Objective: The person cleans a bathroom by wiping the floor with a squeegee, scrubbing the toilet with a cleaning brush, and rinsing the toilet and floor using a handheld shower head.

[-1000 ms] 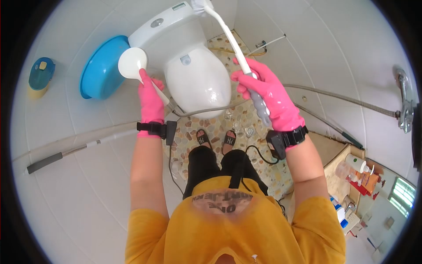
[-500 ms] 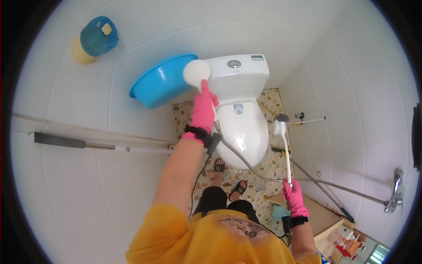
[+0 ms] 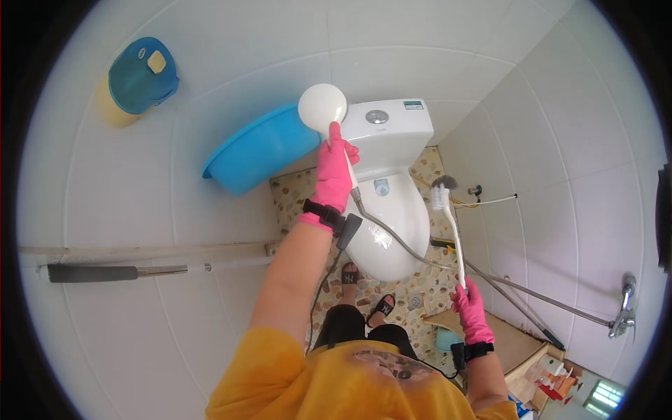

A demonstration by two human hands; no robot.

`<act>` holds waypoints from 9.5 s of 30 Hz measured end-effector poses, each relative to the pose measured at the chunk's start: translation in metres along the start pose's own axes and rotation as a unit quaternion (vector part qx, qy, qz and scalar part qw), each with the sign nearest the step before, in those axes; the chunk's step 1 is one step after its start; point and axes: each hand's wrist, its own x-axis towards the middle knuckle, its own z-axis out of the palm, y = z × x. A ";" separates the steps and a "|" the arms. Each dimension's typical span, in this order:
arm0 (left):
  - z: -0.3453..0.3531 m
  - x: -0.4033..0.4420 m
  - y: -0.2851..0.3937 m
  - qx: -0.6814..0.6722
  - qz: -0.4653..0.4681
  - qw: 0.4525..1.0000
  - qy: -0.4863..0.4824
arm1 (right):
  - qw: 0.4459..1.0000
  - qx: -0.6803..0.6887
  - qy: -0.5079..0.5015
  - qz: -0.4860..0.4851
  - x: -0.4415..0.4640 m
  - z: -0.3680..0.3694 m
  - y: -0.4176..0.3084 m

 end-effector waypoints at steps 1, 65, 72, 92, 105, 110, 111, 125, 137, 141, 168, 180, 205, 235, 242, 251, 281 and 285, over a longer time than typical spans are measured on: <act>0.001 0.002 0.001 -0.013 -0.010 1.000 0.008 | 1.000 0.008 -0.005 0.003 -0.003 0.001 -0.003; -0.016 -0.103 -0.231 0.047 -0.211 0.969 0.122 | 0.815 -0.473 -0.234 -0.238 0.285 0.069 -0.018; -0.107 -0.137 -0.209 -0.013 -0.150 0.984 0.100 | 0.774 -0.591 -0.122 -0.192 0.287 -0.006 -0.039; -0.170 -0.180 -0.234 -0.053 -0.298 0.952 0.056 | 0.909 -0.381 -0.165 -0.046 0.173 0.136 0.009; -0.137 -0.299 -0.315 -0.062 -0.289 0.955 0.039 | 0.941 -0.277 -0.127 0.149 0.016 0.022 0.239; -0.117 -0.311 -0.327 0.002 -0.296 0.955 -0.027 | 0.975 -0.139 -0.120 0.126 0.073 0.021 0.249; -0.107 -0.315 -0.323 0.020 -0.286 0.957 -0.041 | 0.981 -0.103 -0.111 0.120 0.091 0.027 0.226; -0.124 -0.312 -0.336 0.070 -0.242 0.966 -0.050 | 0.980 -0.114 -0.049 0.156 0.099 0.003 0.221; -0.175 -0.277 -0.302 -0.036 -0.174 0.984 0.002 | 0.957 -0.249 -0.115 0.095 0.173 0.095 0.117; -0.201 -0.274 -0.289 -0.071 -0.150 0.984 0.060 | 0.920 -0.353 -0.156 0.075 0.149 0.096 0.127; -0.184 -0.145 -0.241 -0.018 -0.120 0.991 -0.059 | 0.979 0.130 0.046 0.150 0.108 0.122 0.235; -0.085 -0.174 -0.295 0.135 -0.182 0.945 -0.237 | 0.896 0.386 0.103 0.196 0.152 0.118 0.272; -0.220 -0.243 -0.325 0.020 -0.153 0.986 0.059 | 0.850 0.442 0.031 0.284 0.200 0.135 0.328; -0.102 -0.261 -0.171 0.030 -0.030 0.997 -0.064 | 0.878 0.362 -0.289 -0.124 0.151 0.161 -0.166; -0.065 -0.178 -0.116 -0.022 -0.027 0.999 -0.010 | 0.912 0.253 -0.253 -0.200 0.137 0.145 -0.169; -0.042 -0.151 -0.065 0.031 -0.008 0.999 -0.044 | 0.954 0.250 -0.162 -0.027 0.021 0.008 0.045; -0.069 -0.076 -0.077 0.087 -0.001 0.988 -0.125 | 0.969 0.233 -0.063 0.048 -0.039 0.069 0.061; -0.023 -0.056 -0.081 0.132 0.015 0.974 -0.183 | 0.985 0.155 -0.031 0.067 -0.046 0.064 0.113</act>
